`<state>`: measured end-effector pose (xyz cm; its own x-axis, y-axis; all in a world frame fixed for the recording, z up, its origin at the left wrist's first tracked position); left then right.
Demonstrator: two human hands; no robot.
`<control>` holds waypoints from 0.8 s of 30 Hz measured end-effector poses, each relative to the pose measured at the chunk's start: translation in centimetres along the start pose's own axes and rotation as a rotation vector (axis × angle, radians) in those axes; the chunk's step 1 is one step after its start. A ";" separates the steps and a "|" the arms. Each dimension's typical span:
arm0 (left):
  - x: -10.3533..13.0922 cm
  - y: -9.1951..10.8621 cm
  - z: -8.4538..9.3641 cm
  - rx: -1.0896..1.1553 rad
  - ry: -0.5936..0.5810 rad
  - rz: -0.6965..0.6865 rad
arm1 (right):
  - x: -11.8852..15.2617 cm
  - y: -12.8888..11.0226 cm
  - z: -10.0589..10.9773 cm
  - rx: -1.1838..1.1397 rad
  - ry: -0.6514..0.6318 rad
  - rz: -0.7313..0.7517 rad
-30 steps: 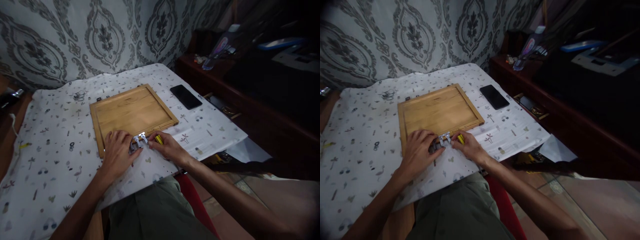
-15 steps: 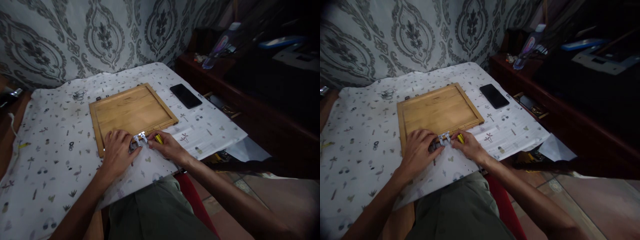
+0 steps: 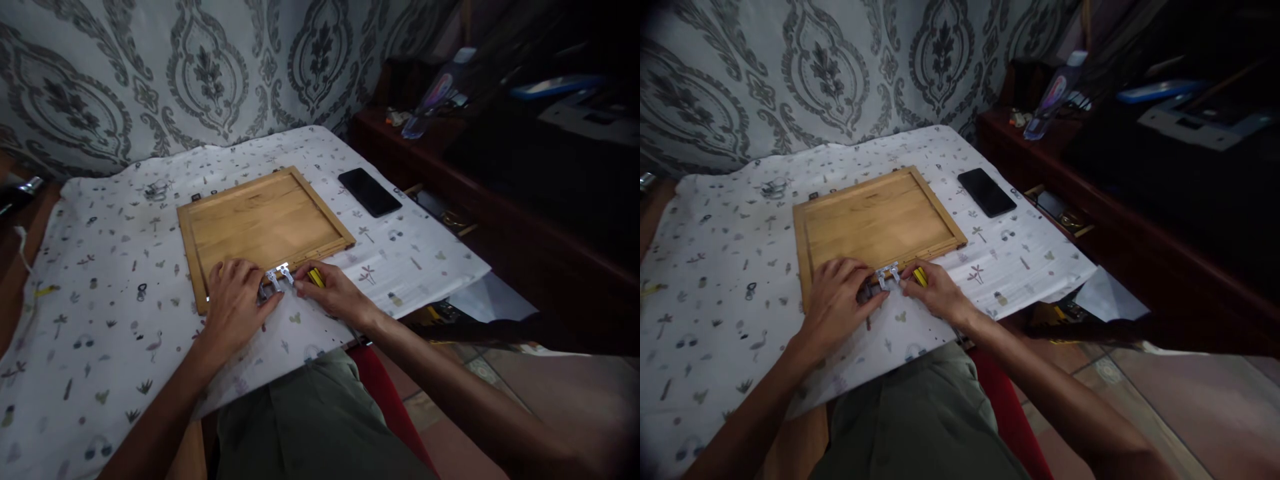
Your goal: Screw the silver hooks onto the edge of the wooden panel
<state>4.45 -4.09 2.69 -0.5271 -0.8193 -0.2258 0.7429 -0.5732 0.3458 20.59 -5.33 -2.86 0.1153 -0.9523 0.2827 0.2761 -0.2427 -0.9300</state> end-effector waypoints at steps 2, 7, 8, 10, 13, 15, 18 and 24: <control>0.0 0.0 0.0 -0.006 -0.001 -0.003 | 0.1 -0.1 0.0 0.001 -0.003 -0.007; 0.0 0.1 0.2 0.000 0.013 -0.008 | 0.1 0.0 0.0 0.003 0.003 -0.004; 0.0 0.0 0.4 0.003 0.024 -0.011 | 0.1 0.0 0.0 0.004 0.005 -0.002; 0.0 -0.2 1.2 0.002 0.058 -0.016 | 0.0 0.2 0.1 0.008 0.008 -0.001; 0.4 -1.1 2.8 -0.003 0.122 -0.009 | 0.0 0.3 0.1 0.016 0.009 -0.002; 0.8 -2.0 3.9 -0.002 0.156 0.009 | -0.1 0.4 0.1 0.020 0.008 -0.004; 1.7 -3.6 5.2 0.014 0.216 0.055 | 0.0 0.3 0.1 0.020 0.005 -0.007; 2.7 -5.7 5.8 0.114 0.306 0.106 | 0.2 -0.1 0.1 0.027 0.007 -0.010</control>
<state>-3.58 -3.01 5.38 -0.2886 -0.8505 -0.4398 0.7266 -0.4937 0.4778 20.65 -5.48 -2.67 0.1053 -0.9511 0.2904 0.3026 -0.2475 -0.9204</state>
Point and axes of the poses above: each hand's wrist, its own x-axis away from the middle knuckle, its own z-axis out of the back of the hand, y = z × x, the point moved 7 cm from there along -x, towards the middle knuckle, and after that the axes turned 11 degrees about x, right-handed, at the moved point
